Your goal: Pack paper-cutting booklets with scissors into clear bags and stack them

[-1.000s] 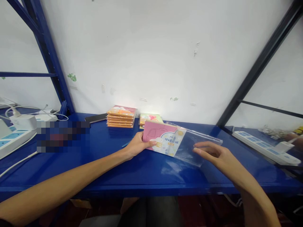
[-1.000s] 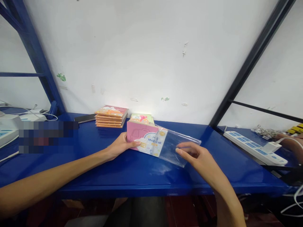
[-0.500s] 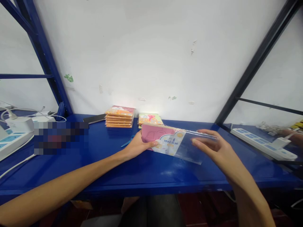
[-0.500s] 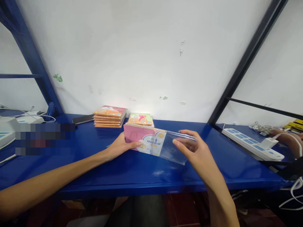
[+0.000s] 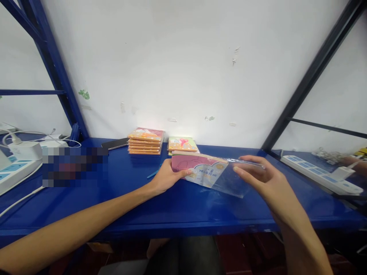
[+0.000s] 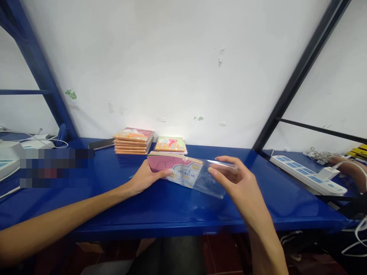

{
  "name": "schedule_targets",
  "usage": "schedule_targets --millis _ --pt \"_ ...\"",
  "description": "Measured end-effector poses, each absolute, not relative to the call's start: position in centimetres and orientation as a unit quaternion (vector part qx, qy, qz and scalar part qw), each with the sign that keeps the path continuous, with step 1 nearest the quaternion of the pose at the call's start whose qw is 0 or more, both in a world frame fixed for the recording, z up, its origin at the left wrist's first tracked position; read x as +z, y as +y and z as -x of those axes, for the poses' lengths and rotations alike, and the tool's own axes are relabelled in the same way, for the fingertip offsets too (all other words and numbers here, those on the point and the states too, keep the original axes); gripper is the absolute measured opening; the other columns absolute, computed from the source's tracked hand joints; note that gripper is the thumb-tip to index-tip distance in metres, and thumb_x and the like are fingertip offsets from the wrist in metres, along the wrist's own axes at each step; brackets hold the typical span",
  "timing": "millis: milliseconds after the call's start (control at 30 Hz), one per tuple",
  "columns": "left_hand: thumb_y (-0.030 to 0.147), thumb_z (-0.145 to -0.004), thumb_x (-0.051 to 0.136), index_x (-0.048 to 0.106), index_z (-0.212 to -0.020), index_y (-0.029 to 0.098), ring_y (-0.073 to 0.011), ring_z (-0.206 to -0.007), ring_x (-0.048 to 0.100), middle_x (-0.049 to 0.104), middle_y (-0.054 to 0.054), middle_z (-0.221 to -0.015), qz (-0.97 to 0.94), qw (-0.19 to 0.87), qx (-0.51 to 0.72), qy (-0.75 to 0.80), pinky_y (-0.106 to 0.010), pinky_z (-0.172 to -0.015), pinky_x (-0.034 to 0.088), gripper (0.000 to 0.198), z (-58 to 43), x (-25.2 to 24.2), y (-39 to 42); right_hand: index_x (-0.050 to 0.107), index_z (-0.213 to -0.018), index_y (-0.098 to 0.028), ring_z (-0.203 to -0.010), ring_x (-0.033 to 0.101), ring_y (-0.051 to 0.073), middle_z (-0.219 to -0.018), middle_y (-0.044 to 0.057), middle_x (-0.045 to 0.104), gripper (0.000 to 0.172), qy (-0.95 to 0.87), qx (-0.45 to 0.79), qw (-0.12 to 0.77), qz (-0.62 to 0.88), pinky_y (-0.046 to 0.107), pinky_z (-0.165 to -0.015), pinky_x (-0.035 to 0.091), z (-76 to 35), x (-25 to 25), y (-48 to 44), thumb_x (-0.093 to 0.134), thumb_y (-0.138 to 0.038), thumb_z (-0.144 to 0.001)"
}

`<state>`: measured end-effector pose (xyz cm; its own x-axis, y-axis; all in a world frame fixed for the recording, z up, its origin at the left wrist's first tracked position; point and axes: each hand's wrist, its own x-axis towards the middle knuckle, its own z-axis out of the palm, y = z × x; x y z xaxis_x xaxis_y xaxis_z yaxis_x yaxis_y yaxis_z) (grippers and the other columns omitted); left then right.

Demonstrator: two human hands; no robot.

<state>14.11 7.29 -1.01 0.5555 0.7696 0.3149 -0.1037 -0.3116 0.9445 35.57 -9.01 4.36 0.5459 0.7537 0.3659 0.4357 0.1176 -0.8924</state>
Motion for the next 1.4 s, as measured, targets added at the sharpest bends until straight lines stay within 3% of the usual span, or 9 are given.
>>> schedule_targets --millis 200,367,433,667,867,967,1100,1267,1400 --pt "0.038 -0.081 0.079 0.077 -0.109 0.018 -0.0284 -0.108 0.07 0.079 -0.007 -0.11 -0.715 0.431 0.486 0.259 -0.038 -0.1 0.051 0.034 -13.7 0.5 6.8 0.068 -0.123 -0.035 -0.11 0.066 0.038 -0.113 0.008 0.074 0.048 -0.538 -0.18 0.411 0.713 0.053 -0.093 0.051 -34.8 4.8 -10.0 0.072 -0.061 -0.082" --pt "0.039 -0.088 0.071 0.077 -0.101 0.024 -0.0267 -0.104 0.067 0.077 -0.005 -0.106 -0.758 0.33 0.52 0.218 -0.037 -0.099 0.048 0.021 -12.9 0.5 6.7 0.069 -0.126 -0.033 -0.137 0.044 0.043 -0.147 0.013 0.054 0.039 -0.576 -0.281 0.362 0.676 0.063 -0.103 0.041 -33.8 4.0 -9.0 0.067 -0.05 -0.091" --pt "0.039 -0.088 0.07 0.077 -0.099 0.026 -0.0274 -0.103 0.065 0.077 -0.006 -0.104 -0.784 0.298 0.51 0.193 -0.038 -0.098 0.047 0.019 -12.6 0.3 6.6 0.07 -0.122 -0.032 -0.138 0.044 0.041 -0.144 0.011 0.058 0.032 -0.6 -0.284 0.35 0.661 0.064 -0.106 0.038 -33.5 3.6 -8.4 0.066 -0.044 -0.093" --pt "0.03 -0.09 0.067 0.075 -0.111 0.029 -0.0289 -0.106 0.057 0.076 -0.007 -0.106 -0.817 0.194 0.509 0.19 -0.042 -0.099 0.043 0.023 -12.4 0.4 6.2 0.074 -0.111 -0.034 -0.089 0.072 0.024 -0.093 -0.001 0.08 0.021 -0.69 -0.227 0.333 0.602 0.056 -0.114 0.033 -32.3 2.7 -7.0 0.059 -0.028 -0.098" --pt "0.034 -0.082 0.078 0.04 -0.154 0.032 -0.0299 -0.138 0.044 0.048 -0.007 -0.155 -0.761 0.212 0.573 0.219 -0.04 -0.115 0.032 0.081 -12.5 0.9 6.3 0.08 -0.099 -0.032 -0.096 0.073 0.03 -0.094 -0.002 0.08 0.019 -0.564 -0.063 0.514 0.644 0.05 -0.1 0.049 -32.3 4.0 -7.9 0.068 -0.044 -0.091" --pt "0.04 -0.086 0.074 0.046 -0.15 0.028 -0.0293 -0.13 0.054 0.058 -0.009 -0.145 -0.771 0.331 0.499 0.216 -0.037 -0.107 0.042 0.071 -13.0 0.5 6.5 0.08 -0.095 -0.028 -0.096 0.073 0.033 -0.092 0.001 0.081 0.025 -0.485 0.085 0.613 0.618 0.042 -0.078 0.059 -32.2 4.7 -8.1 0.074 -0.05 -0.084" --pt "0.042 -0.093 0.065 0.069 -0.123 0.02 -0.0279 -0.114 0.065 0.071 -0.009 -0.126 -0.771 0.442 0.423 0.176 -0.036 -0.097 0.049 0.038 -13.5 0.2 6.4 0.08 -0.1 -0.026 -0.098 0.074 0.029 -0.098 0.002 0.081 0.03 -0.445 0.197 0.679 0.549 0.037 -0.082 0.06 -32.6 4.2 -7.4 0.081 -0.047 -0.079" --pt "0.041 -0.095 0.062 0.073 -0.107 0.018 -0.0264 -0.104 0.068 0.074 -0.009 -0.11 -0.771 0.414 0.44 0.198 -0.035 -0.092 0.052 0.029 -13.4 0.1 6.2 0.078 -0.11 -0.022 -0.09 0.075 0.028 -0.096 0.006 0.081 0.043 -0.458 0.291 0.652 0.529 0.038 -0.078 0.061 -33.7 3.0 -6.5 0.085 -0.046 -0.075" --pt "0.04 -0.096 0.061 0.07 -0.111 0.017 -0.0244 -0.101 0.067 0.073 -0.008 -0.106 -0.782 0.388 0.452 0.187 -0.034 -0.09 0.053 0.029 -13.4 -0.1 6.1 0.079 -0.099 -0.021 -0.088 0.073 0.024 -0.095 0.005 0.078 0.034 -0.488 0.264 0.63 0.543 0.031 -0.072 0.059 -34.2 2.5 -6.2 0.085 -0.045 -0.076"
